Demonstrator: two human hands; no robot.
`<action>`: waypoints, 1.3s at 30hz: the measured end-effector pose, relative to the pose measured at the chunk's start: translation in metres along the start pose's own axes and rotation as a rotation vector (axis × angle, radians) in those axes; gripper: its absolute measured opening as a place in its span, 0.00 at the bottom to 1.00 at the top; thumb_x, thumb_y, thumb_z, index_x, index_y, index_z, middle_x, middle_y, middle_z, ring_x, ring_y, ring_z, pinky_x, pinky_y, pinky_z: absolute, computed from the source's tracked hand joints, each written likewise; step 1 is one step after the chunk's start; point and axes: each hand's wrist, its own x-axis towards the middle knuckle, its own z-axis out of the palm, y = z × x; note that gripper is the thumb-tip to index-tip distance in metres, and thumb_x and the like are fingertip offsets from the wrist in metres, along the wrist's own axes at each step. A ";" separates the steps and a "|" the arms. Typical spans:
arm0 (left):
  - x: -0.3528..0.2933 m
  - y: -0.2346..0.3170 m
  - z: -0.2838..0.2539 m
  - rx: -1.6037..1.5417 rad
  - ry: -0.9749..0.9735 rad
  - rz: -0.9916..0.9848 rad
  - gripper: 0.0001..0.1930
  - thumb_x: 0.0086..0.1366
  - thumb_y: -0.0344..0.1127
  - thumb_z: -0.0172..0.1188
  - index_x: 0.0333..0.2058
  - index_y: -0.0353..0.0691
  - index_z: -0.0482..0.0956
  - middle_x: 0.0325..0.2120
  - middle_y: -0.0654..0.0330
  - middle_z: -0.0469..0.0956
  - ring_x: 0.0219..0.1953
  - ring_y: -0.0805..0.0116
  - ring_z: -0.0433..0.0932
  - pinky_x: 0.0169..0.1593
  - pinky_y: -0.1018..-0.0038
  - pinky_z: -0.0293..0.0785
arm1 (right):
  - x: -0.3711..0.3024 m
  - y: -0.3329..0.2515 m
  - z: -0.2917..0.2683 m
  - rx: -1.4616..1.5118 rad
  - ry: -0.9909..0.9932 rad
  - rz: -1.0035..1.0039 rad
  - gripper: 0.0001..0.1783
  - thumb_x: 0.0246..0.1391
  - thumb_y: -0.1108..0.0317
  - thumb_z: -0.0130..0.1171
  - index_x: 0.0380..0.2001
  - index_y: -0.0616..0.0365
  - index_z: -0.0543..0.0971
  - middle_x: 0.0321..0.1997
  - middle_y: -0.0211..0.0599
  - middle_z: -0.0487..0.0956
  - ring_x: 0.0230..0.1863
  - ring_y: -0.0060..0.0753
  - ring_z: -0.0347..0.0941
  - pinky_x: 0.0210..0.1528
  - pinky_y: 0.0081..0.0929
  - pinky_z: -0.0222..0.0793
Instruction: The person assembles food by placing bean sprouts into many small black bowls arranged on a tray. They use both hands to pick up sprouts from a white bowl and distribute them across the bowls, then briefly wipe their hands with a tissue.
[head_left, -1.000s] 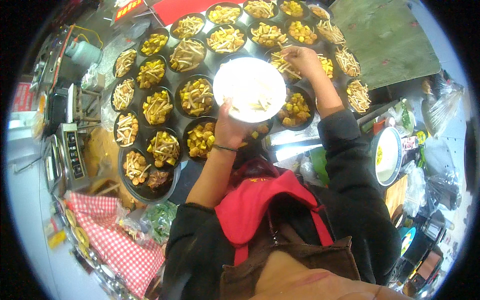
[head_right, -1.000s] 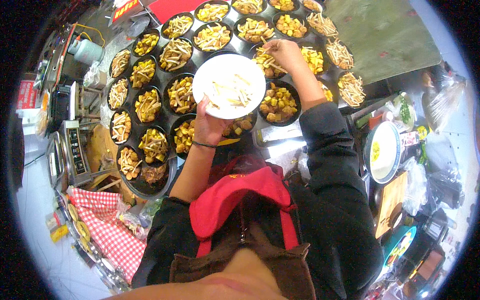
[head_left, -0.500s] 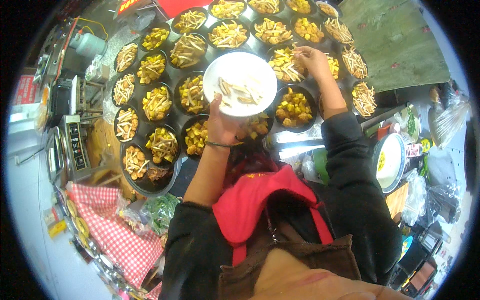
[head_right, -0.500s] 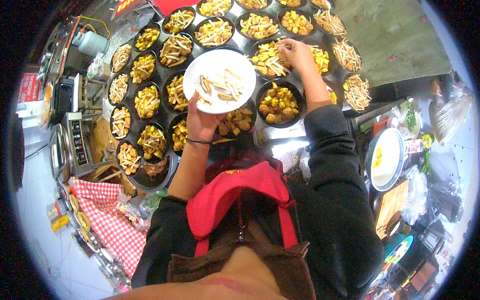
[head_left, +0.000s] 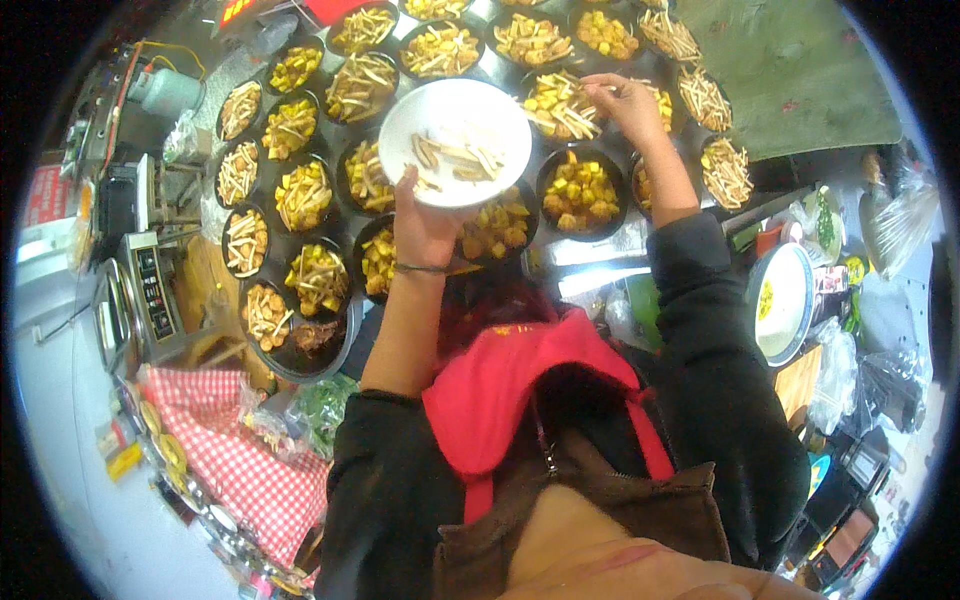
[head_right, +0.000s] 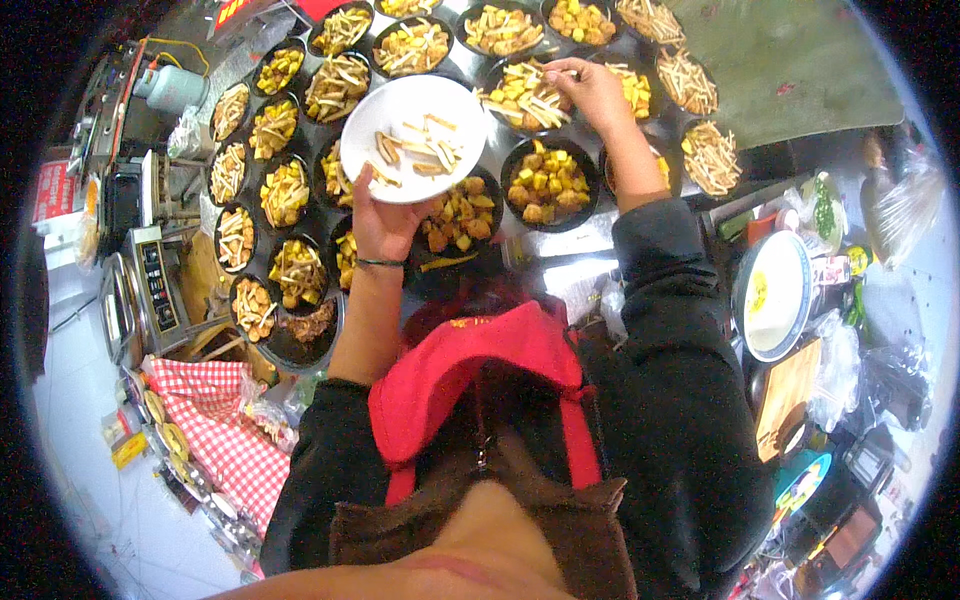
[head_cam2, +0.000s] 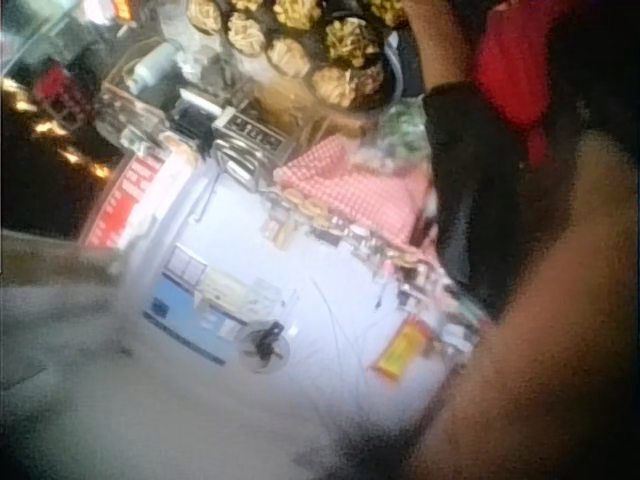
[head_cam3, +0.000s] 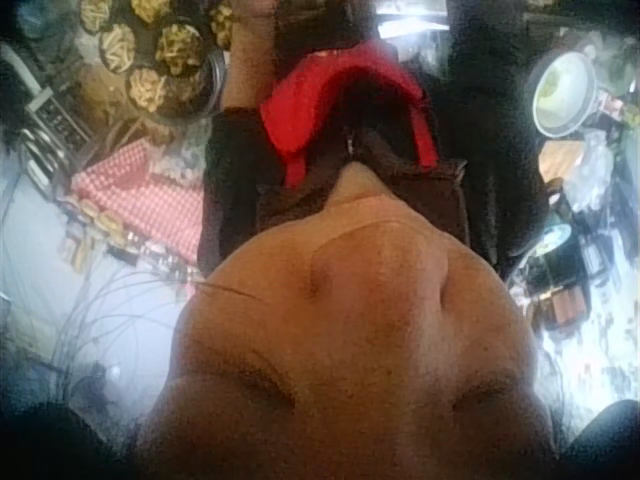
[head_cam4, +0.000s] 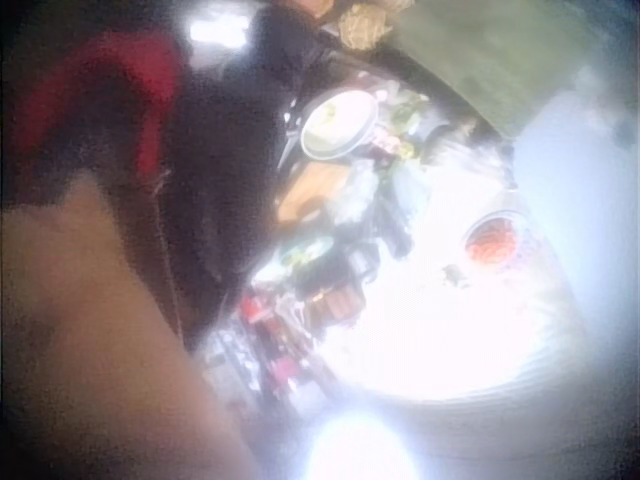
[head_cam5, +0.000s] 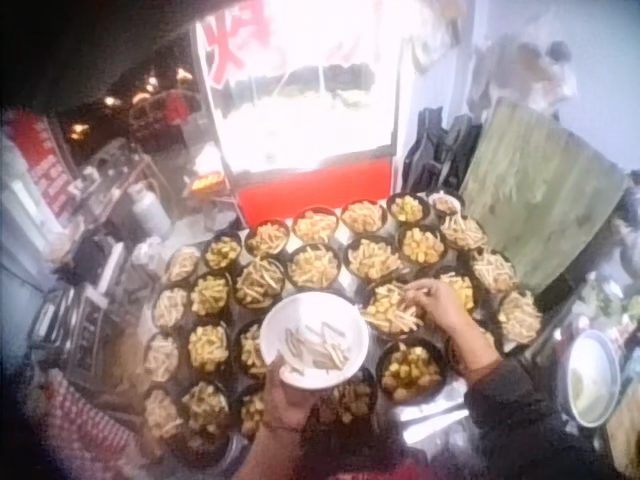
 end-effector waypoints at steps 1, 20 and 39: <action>-0.001 0.002 -0.001 -0.010 -0.017 0.010 0.35 0.59 0.53 0.51 0.60 0.44 0.53 0.56 0.52 0.61 0.55 0.51 0.65 0.48 0.54 0.74 | -0.010 -0.001 -0.003 0.040 0.024 -0.039 0.10 0.52 0.62 0.58 0.37 0.51 0.81 0.22 0.26 0.78 0.20 0.14 0.69 0.25 0.16 0.66; -0.030 -0.014 0.010 -0.014 -0.062 -0.072 0.33 0.59 0.51 0.52 0.60 0.45 0.54 0.55 0.55 0.63 0.54 0.54 0.67 0.48 0.57 0.73 | -0.132 0.007 -0.005 -0.134 -0.088 -0.245 0.14 0.47 0.76 0.57 0.40 0.56 0.77 0.39 0.38 0.78 0.40 0.36 0.75 0.41 0.25 0.70; -0.032 -0.046 0.011 0.571 -0.242 0.085 0.29 0.60 0.48 0.49 0.58 0.45 0.57 0.53 0.59 0.65 0.53 0.61 0.67 0.53 0.58 0.66 | -0.114 -0.058 0.057 -0.415 -0.245 -0.393 0.13 0.40 0.72 0.55 0.34 0.59 0.72 0.34 0.51 0.74 0.40 0.54 0.70 0.44 0.43 0.66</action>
